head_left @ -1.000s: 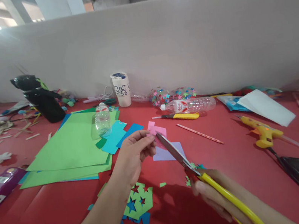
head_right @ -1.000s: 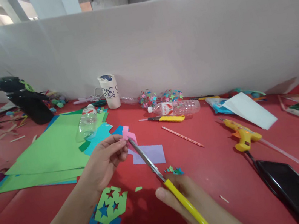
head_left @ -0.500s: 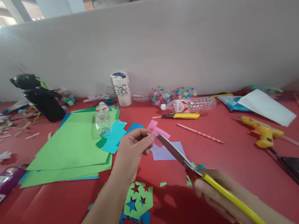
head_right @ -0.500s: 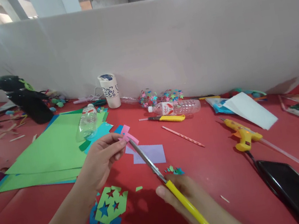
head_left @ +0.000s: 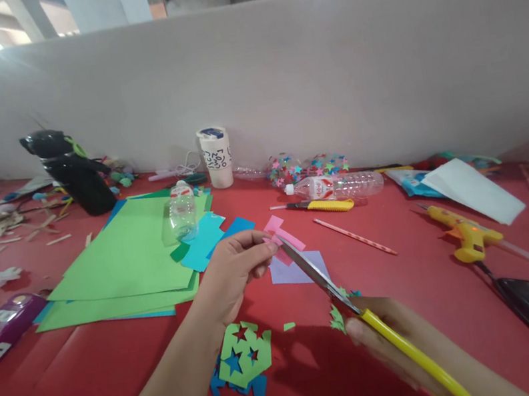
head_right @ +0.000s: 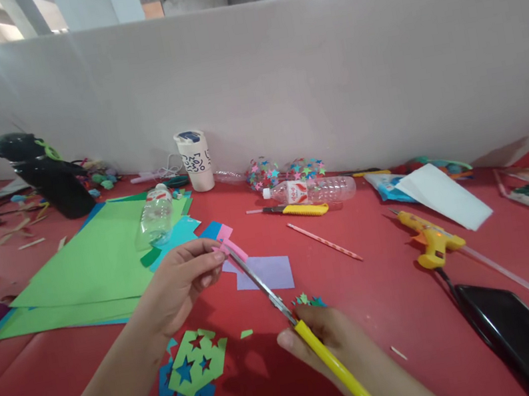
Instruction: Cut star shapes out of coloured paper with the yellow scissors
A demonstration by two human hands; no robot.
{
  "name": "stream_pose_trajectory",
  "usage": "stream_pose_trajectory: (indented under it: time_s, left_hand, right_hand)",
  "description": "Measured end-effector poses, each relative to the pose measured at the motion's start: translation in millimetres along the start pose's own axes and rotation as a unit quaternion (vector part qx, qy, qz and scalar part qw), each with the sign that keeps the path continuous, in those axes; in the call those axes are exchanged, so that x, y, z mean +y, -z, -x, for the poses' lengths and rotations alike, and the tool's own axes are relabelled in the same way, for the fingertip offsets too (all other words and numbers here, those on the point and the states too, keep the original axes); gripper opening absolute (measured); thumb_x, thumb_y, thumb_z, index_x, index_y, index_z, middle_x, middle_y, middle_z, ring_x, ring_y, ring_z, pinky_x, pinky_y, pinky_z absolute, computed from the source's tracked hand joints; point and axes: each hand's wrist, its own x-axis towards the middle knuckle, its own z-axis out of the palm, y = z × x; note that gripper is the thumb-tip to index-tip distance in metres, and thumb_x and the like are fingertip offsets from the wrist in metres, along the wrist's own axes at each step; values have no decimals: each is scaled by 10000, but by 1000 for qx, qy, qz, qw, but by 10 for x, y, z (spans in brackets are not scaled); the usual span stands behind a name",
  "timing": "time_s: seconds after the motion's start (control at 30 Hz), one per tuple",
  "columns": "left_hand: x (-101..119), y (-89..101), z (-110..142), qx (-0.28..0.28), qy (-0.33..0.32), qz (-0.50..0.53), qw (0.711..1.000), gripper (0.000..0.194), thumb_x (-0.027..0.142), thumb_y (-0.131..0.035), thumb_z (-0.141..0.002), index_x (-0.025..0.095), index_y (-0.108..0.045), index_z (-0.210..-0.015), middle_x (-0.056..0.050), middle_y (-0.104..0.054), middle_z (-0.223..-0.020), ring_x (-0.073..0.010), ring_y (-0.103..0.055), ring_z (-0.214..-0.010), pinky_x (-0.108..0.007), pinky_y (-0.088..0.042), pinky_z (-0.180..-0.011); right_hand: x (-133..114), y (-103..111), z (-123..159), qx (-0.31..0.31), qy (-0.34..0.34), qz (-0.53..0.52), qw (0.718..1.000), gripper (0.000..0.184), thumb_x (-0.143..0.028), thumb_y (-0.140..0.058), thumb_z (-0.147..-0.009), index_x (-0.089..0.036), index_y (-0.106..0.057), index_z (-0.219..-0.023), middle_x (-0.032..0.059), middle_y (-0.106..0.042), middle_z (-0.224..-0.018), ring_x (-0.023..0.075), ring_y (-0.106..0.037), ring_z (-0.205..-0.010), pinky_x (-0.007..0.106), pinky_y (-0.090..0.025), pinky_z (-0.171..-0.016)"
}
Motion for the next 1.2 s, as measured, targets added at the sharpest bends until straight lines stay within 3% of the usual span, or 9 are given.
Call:
stream_pose_trajectory:
  time_s: [0.17,0.33,0.47,0.57,0.77,0.97,1.2]
  left_hand:
    - [12,10,-1,-15,9,15,1000,98,212,-721,-637,146,-649,-633,40,-492,-521,-43,-354,-454,-191,-265,-435]
    - [1,24,-7,-25,14,24,999,87,198,-712,-646,144,-646,-629,42,-483,-510,-38,-352,-449,-181,-275,-433]
    - [-11,35,-16,-27,13,21,999,87,200,-711,-650,141,-648,-638,39,-485,-521,-38,-356,-455,-181,-272,-437]
    - [-11,36,-20,-23,11,12,1000,101,211,-720,-638,146,-644,-629,41,-481,-518,-45,-356,-456,-191,-266,-439]
    - [-13,50,-27,-19,5,-17,1000,111,232,-721,-640,147,-650,-636,41,-491,-522,-47,-362,-459,-208,-255,-455]
    - [-9,63,-23,-33,4,-13,999,106,215,-704,-669,141,-635,-639,47,-499,-537,-31,-364,-455,-198,-258,-461]
    - [-87,-10,-22,-39,4,48,998,127,231,-689,-698,150,-606,-645,32,-557,-562,-49,-445,-474,-197,-343,-498]
  right_hand:
    - [-6,-7,41,-24,-38,-15,999,587,-811,-313,-728,-232,-381,-663,-99,-300,-476,74,-298,-342,200,-234,-344]
    - [36,22,22,-51,-7,-5,999,634,-839,-259,-717,-224,-412,-693,-105,-318,-443,71,-302,-323,191,-262,-336]
    - [29,23,47,-32,5,1,999,580,-786,-282,-770,-229,-420,-688,-91,-364,-426,80,-298,-323,213,-252,-352]
    - [-2,16,66,-20,-23,-7,1000,524,-737,-335,-794,-233,-420,-679,-84,-366,-447,86,-299,-340,220,-237,-347]
    - [-103,27,43,31,-29,8,999,463,-648,-489,-757,-235,-360,-591,-56,-361,-525,119,-377,-469,231,-290,-431]
    - [-210,39,44,22,-37,27,999,338,-502,-436,-760,-234,-317,-592,-50,-326,-570,131,-358,-526,253,-281,-488]
    - [-90,-50,61,17,-54,-35,998,378,-577,-428,-798,-253,-319,-639,-89,-334,-454,92,-288,-350,224,-218,-345]
